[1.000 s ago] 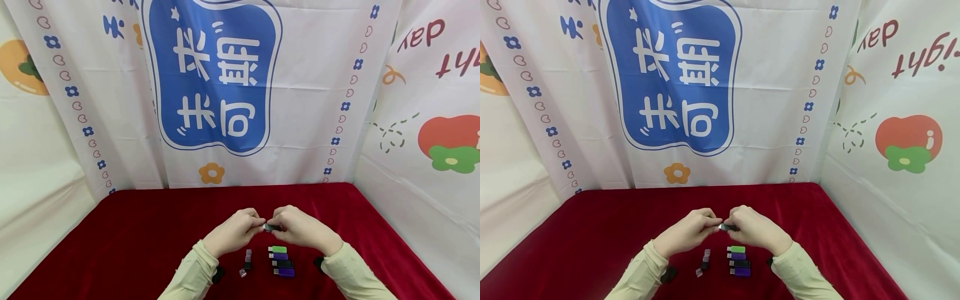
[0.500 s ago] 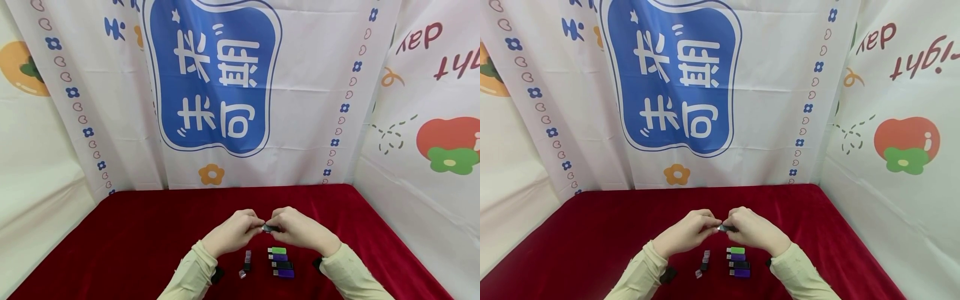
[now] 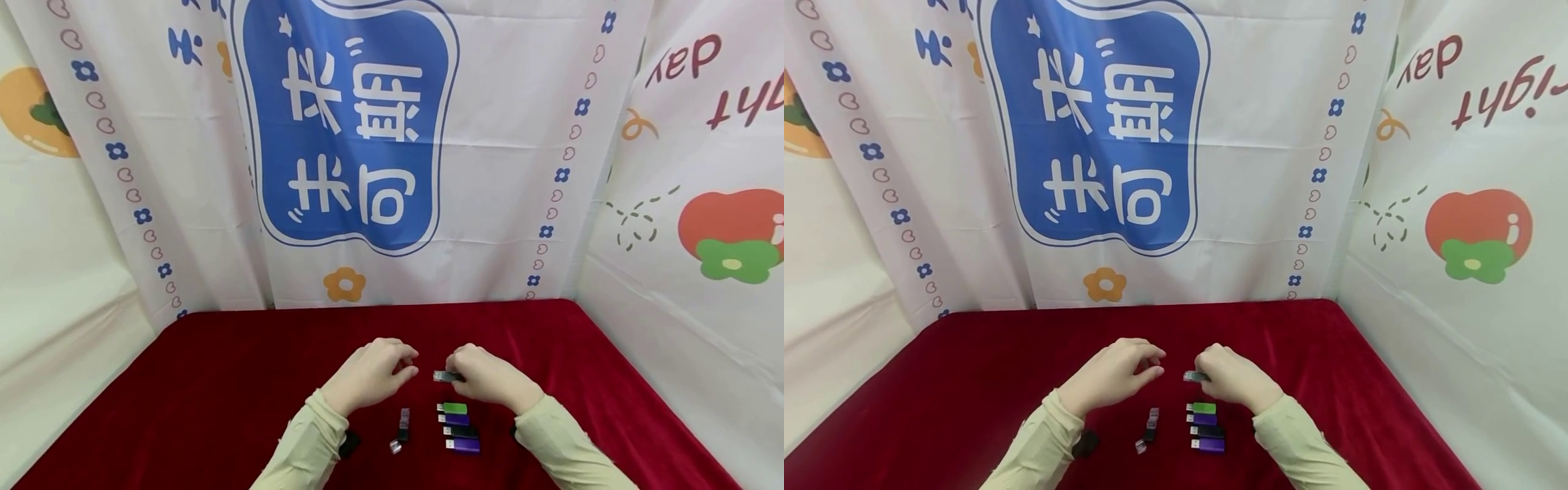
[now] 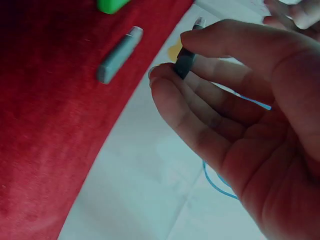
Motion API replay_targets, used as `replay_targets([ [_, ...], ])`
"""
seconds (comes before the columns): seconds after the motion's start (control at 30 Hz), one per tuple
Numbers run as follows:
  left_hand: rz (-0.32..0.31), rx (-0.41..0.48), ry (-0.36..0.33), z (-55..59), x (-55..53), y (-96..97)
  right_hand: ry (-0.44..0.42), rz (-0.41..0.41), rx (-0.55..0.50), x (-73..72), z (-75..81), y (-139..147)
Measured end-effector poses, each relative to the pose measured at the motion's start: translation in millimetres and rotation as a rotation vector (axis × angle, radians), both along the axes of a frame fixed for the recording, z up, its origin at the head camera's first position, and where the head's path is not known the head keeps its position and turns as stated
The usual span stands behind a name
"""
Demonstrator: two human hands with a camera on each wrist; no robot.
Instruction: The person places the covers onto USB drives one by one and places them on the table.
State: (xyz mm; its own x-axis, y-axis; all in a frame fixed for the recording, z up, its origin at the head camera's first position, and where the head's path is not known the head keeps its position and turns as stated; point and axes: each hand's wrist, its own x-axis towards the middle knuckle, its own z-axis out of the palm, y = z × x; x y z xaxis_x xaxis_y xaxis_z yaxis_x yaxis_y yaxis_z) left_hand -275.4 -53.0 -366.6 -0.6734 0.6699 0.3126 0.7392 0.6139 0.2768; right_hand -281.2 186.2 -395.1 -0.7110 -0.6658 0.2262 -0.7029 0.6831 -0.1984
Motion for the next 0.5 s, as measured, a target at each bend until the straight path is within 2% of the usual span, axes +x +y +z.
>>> replay_targets([
  [0.27, -0.027, 0.007, -0.04, 1.5, -1.1, 0.5, 0.085, -0.039, 0.07, -1.6, -17.8, -3.8],
  [0.5, -0.043, 0.015, -0.068, 0.6, -1.5, 0.0, 0.171, -0.067, 0.102, -2.1, -26.4, -6.5],
])
